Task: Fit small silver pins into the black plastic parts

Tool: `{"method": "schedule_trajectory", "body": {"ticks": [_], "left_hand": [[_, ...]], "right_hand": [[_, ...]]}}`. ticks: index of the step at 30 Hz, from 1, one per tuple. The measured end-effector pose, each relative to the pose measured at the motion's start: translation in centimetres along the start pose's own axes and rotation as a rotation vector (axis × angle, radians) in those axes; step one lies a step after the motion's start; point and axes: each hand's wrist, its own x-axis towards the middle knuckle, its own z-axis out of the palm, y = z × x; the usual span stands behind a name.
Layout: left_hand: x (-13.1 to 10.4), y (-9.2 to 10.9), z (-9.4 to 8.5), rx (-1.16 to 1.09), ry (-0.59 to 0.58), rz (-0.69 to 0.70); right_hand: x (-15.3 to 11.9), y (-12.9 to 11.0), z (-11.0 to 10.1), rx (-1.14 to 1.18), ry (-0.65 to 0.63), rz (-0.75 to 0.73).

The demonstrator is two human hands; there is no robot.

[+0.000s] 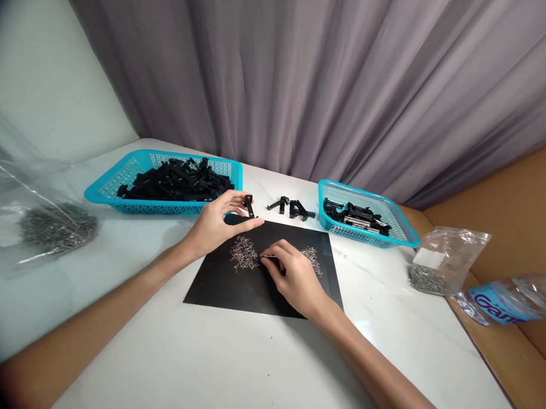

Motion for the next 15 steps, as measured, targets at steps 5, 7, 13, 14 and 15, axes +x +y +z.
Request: {"method": "schedule_trajectory", "body": {"ticks": [5,7,13,14,15], "left_hand": [[-0.1,0.2,0.2,0.038,-0.006,0.009],[-0.2,0.2,0.2,0.059,-0.01,0.02],[-0.2,0.2,0.2,0.086,-0.013,0.008],[-0.2,0.3,0.2,0.093,-0.016,0.009],[-0.3,0.4,0.2,0.102,-0.027,0.012]], "right_hand": [[-2.0,-0.1,-0.1,-0.243,-0.073,-0.15],[-2.2,-0.1,0.1,-0.276,-0.042,-0.147],[-1.6,0.3,0.3,-0.135,0.072,-0.062],[-1.6,0.3,0.1,-0.106,0.074,-0.054],[-1.7,0.4,-0.2,-0.072,0.083,-0.049]]}}
